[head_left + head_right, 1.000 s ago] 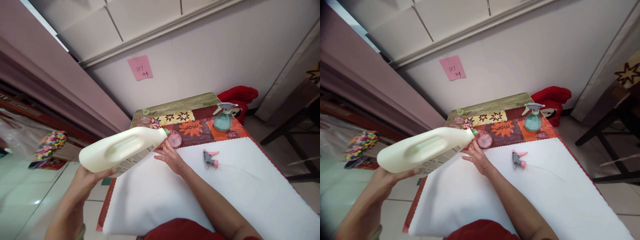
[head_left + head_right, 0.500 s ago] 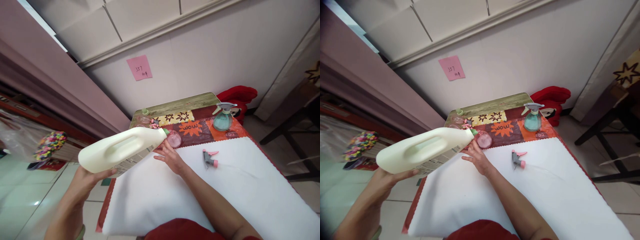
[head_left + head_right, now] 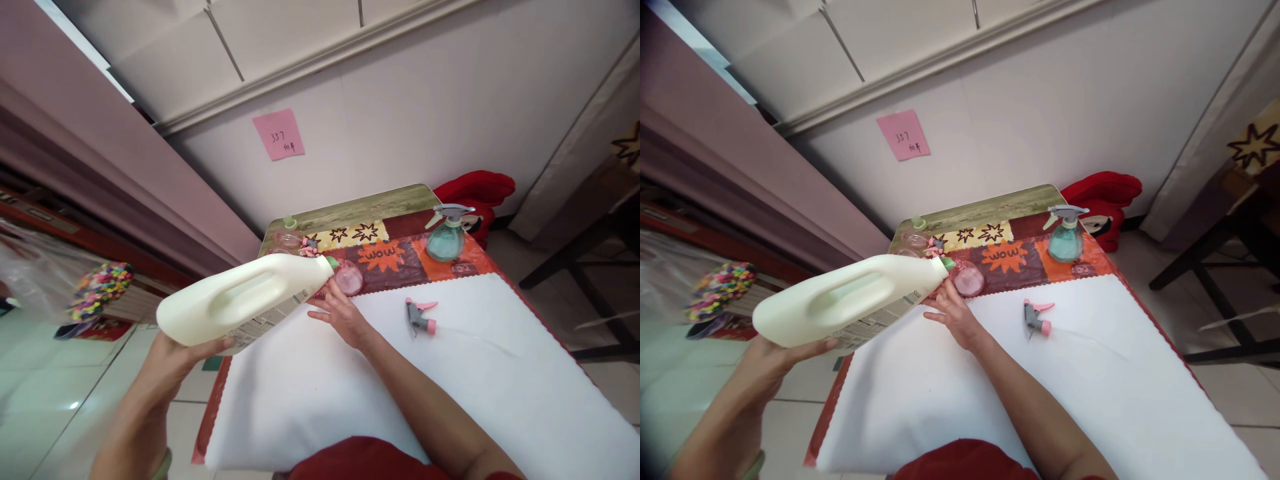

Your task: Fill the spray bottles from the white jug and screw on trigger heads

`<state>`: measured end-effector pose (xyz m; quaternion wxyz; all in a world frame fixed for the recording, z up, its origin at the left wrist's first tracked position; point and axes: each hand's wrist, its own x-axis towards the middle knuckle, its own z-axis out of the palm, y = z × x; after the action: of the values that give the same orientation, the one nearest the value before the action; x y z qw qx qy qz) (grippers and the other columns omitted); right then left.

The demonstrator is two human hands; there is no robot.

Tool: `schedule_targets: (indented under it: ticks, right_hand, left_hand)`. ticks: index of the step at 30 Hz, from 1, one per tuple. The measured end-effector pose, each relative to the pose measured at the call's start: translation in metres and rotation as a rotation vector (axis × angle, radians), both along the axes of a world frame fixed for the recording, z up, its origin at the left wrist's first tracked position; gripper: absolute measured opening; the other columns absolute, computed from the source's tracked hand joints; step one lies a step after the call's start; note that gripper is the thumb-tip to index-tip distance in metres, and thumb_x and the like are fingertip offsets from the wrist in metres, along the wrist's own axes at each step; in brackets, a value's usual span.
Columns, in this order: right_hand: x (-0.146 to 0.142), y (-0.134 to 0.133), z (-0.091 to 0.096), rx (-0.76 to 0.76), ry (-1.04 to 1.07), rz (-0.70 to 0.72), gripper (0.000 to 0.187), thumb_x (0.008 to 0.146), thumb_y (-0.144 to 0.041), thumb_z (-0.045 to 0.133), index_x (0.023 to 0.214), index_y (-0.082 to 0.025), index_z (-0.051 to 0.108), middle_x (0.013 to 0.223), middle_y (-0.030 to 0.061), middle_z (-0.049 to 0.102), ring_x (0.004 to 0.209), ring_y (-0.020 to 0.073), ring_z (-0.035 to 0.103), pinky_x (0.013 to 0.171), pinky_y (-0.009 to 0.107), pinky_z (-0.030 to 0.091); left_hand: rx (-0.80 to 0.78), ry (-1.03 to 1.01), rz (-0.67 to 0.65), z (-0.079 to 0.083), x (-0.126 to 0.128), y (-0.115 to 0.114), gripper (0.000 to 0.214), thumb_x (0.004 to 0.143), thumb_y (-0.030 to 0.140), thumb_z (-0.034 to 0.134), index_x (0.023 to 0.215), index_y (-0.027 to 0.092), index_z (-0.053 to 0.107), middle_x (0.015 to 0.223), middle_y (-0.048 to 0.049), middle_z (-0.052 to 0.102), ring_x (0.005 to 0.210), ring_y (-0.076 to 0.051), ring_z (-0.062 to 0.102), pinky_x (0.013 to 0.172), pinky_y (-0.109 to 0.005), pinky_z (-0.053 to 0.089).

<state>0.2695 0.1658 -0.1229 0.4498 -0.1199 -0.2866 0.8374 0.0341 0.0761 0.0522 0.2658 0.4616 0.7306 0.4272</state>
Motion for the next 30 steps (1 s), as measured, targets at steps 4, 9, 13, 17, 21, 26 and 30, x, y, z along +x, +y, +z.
schedule_targets:
  ticks: [4, 9, 13, 17, 21, 26, 30]
  right_hand:
    - [-0.001, 0.000, -0.001, 0.002, -0.013, -0.016, 0.076, 0.091, -0.050, 0.068, 0.156, -0.050, 0.028, 0.159, 0.0001, 0.043, 0.128, 0.0244, 0.059, 0.106, 0.050, 0.046]
    - [0.002, 0.002, 0.004, 0.046, -0.079, -0.106, 0.074, 0.090, -0.048, 0.069, 0.155, -0.049, 0.034, 0.155, -0.0005, 0.047, 0.117, 0.0222, 0.064, 0.106, 0.050, 0.046]
    - [0.008, 0.000, 0.020, 0.169, -0.099, -0.176, 0.079, 0.085, -0.044, 0.074, 0.154, -0.046, 0.037, 0.160, -0.0016, 0.041, 0.118, 0.0231, 0.062, 0.108, 0.051, 0.046]
    - [0.007, -0.008, 0.037, 0.237, -0.107, -0.263, 0.091, 0.077, -0.041, 0.082, 0.156, -0.039, 0.035, 0.159, 0.0030, 0.045, 0.128, 0.0268, 0.057, 0.112, 0.051, 0.044]
    - [-0.008, -0.017, 0.042, 0.205, -0.202, -0.174, 0.077, 0.065, -0.039, 0.092, 0.134, -0.024, 0.059, 0.134, 0.0096, 0.068, 0.119, 0.0306, 0.064, 0.109, 0.052, 0.047]
    - [-0.032, -0.026, 0.048, 0.185, -0.343, -0.294, 0.070, 0.056, -0.036, 0.096, 0.117, -0.020, 0.066, 0.113, 0.0105, 0.076, 0.103, 0.0309, 0.069, 0.096, 0.052, 0.055]
    - [-0.056, -0.029, 0.065, 0.298, -0.355, -0.386, 0.080, 0.055, -0.034, 0.096, 0.124, -0.021, 0.059, 0.113, 0.0096, 0.074, 0.098, 0.0274, 0.069, 0.090, 0.047, 0.057]
  left_hand:
    - [-0.007, -0.041, 0.009, -0.012, -0.003, -0.001, 0.092, 0.045, 0.025, 0.097, 0.131, 0.021, 0.065, 0.134, -0.0101, 0.070, 0.125, -0.036, 0.063, 0.100, -0.045, 0.056]
    - [0.098, -0.117, 0.068, -0.044, 0.000, -0.006, 0.094, 0.042, 0.029, 0.097, 0.130, 0.022, 0.065, 0.134, -0.0103, 0.070, 0.127, -0.038, 0.062, 0.102, -0.044, 0.056]
    - [0.173, -0.296, 0.096, -0.075, 0.000, -0.015, 0.099, 0.046, 0.026, 0.094, 0.138, 0.024, 0.060, 0.139, -0.0109, 0.067, 0.135, -0.039, 0.056, 0.109, -0.049, 0.050]
    - [0.162, -0.495, 0.086, -0.104, -0.007, -0.028, 0.100, 0.046, 0.019, 0.093, 0.140, 0.027, 0.059, 0.141, -0.0069, 0.067, 0.140, -0.037, 0.050, 0.113, -0.048, 0.046]
    - [0.156, -0.644, 0.012, -0.130, -0.008, -0.041, 0.096, 0.050, 0.015, 0.093, 0.140, 0.025, 0.060, 0.142, -0.0078, 0.066, 0.140, -0.036, 0.050, 0.116, -0.048, 0.043]
    - [0.203, -0.807, -0.072, -0.157, -0.002, -0.052, 0.091, 0.056, 0.018, 0.090, 0.141, 0.025, 0.058, 0.145, -0.0085, 0.063, 0.141, -0.035, 0.049, 0.118, -0.048, 0.040]
    - [0.243, -0.838, -0.048, -0.169, -0.006, -0.053, 0.084, 0.059, 0.022, 0.090, 0.138, 0.025, 0.061, 0.145, -0.0089, 0.063, 0.139, -0.034, 0.052, 0.115, -0.046, 0.043]
